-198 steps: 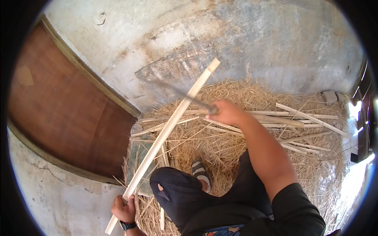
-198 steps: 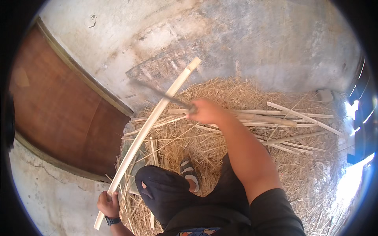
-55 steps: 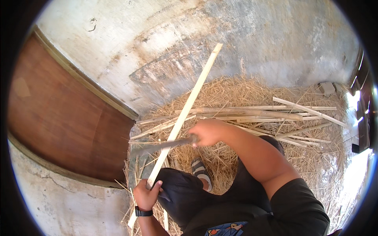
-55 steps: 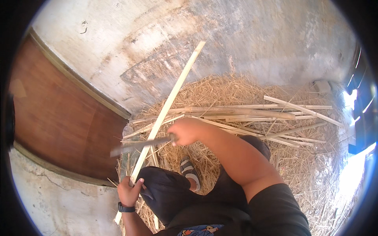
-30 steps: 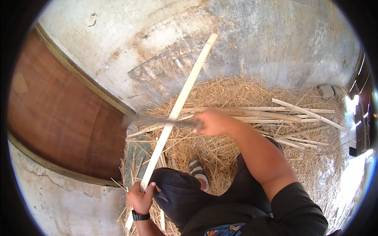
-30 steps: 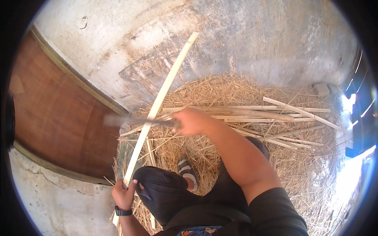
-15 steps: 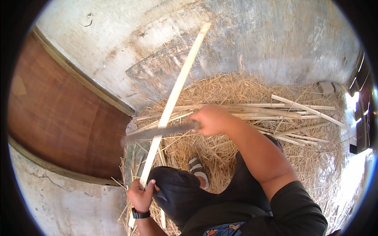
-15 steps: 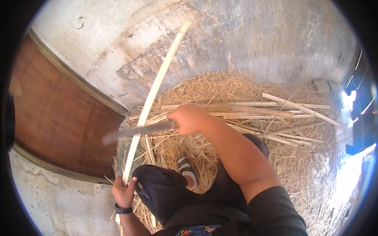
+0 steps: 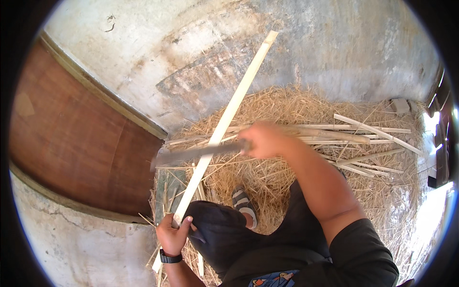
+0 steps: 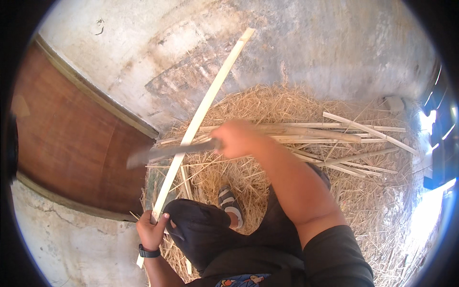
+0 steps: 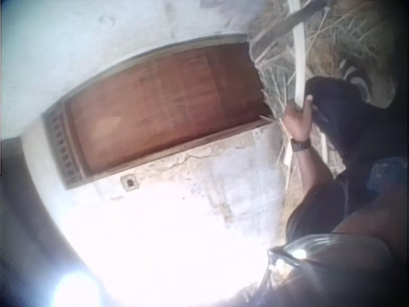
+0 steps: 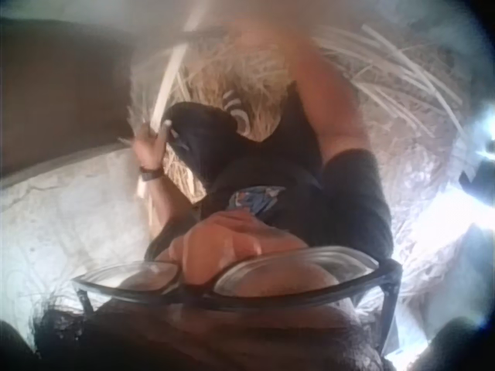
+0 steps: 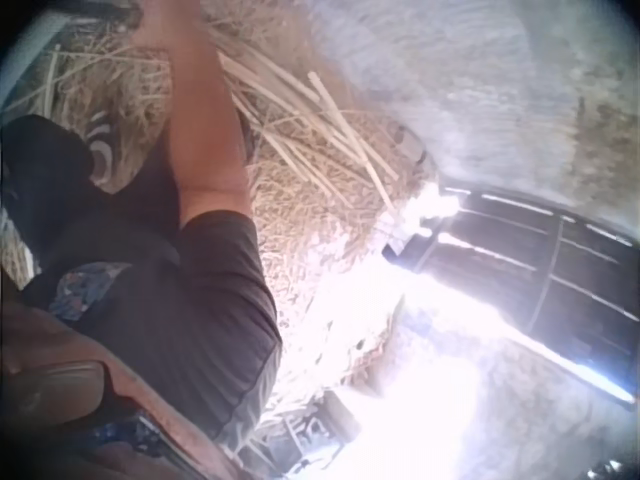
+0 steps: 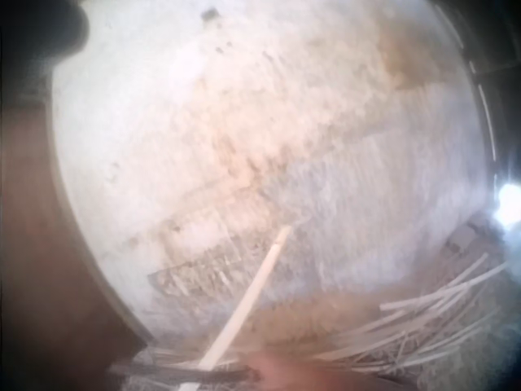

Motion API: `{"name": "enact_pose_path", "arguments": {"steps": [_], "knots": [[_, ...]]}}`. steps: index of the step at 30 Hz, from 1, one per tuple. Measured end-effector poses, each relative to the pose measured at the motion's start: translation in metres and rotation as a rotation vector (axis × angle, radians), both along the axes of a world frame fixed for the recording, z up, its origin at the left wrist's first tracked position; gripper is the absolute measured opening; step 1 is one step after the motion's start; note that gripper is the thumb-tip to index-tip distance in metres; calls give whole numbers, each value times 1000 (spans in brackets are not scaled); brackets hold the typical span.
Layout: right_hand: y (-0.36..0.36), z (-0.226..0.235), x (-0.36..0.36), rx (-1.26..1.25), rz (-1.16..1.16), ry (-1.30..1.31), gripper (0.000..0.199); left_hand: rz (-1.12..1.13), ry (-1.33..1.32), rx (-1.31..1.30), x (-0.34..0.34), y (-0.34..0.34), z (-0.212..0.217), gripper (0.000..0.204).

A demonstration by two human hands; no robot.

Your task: The person sits on a bed of straw and uses a large knife to split long bamboo strips into thinner pieces. They hold the bamboo with one hand and repeatedly strike it with the knife to separate the fibers, discarding the finished pieces onto the pile.

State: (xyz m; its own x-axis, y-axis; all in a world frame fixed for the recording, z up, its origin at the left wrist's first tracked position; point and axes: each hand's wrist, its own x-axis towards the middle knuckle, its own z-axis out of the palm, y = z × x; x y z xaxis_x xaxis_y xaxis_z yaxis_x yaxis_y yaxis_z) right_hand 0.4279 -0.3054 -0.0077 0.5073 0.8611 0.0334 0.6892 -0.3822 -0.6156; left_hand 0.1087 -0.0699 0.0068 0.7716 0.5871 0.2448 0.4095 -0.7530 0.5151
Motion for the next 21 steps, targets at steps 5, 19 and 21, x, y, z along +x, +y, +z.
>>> {"name": "enact_pose_path", "arguments": {"steps": [5,19,21], "knots": [[-41,-25,63,241,-626,219,42,-25,91,50,-32,46,-1,35],[-36,-20,53,414,-659,200,24,-97,94,-337,-39,34,-9,43],[-21,-25,37,327,-438,12,23,-99,116,-303,-32,29,-6,41]]}}
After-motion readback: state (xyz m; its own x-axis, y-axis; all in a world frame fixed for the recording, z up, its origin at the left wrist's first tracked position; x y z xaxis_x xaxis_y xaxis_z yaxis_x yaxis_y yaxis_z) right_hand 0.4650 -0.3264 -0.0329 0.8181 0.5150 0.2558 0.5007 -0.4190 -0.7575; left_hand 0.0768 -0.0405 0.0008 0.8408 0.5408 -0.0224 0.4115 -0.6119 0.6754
